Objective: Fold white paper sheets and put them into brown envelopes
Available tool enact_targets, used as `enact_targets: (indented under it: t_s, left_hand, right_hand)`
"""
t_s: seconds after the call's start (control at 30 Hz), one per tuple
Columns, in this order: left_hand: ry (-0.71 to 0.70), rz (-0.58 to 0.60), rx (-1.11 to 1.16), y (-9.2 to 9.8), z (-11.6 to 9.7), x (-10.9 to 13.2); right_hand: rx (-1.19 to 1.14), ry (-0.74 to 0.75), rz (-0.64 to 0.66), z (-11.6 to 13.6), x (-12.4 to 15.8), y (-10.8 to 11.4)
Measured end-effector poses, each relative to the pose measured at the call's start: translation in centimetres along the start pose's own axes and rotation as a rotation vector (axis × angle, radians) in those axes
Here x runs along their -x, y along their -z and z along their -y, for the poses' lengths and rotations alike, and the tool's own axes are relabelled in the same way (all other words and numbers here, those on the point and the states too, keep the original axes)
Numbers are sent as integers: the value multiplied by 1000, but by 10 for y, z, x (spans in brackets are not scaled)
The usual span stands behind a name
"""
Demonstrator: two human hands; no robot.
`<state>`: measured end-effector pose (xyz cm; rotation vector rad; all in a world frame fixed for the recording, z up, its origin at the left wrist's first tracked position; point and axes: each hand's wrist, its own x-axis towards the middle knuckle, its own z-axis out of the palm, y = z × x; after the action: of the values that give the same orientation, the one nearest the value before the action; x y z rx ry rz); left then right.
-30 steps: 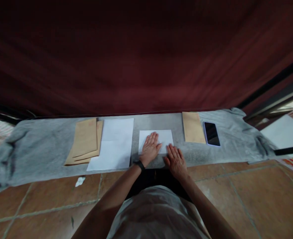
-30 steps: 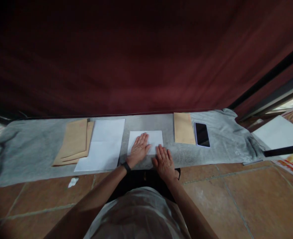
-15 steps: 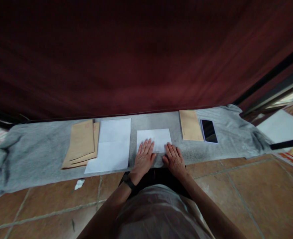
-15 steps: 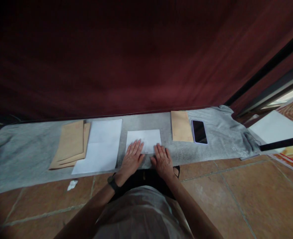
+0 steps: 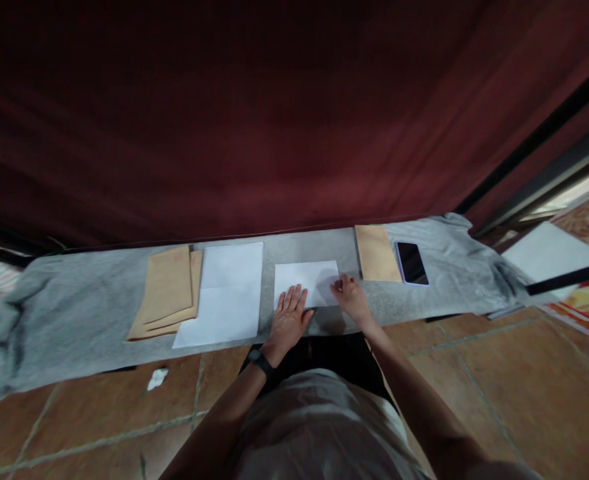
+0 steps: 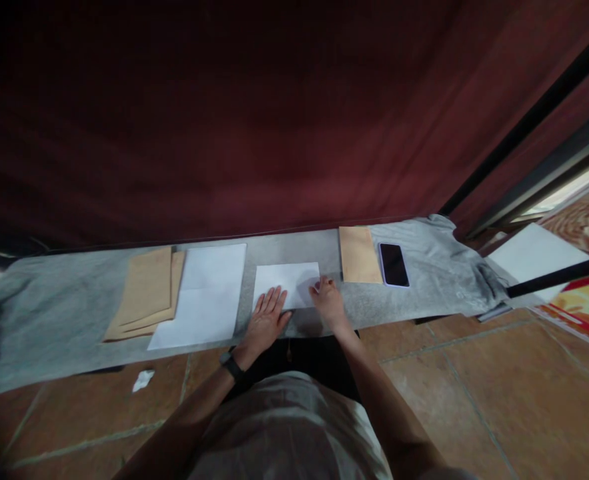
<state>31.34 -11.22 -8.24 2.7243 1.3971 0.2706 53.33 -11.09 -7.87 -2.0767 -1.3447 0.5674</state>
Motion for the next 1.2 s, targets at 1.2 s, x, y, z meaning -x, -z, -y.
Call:
enact_targets:
  t_s: [1.2]
  left_hand:
    - [-344, 131, 363, 12, 39, -8]
  right_hand:
    - [-503, 240, 312, 11, 60, 20]
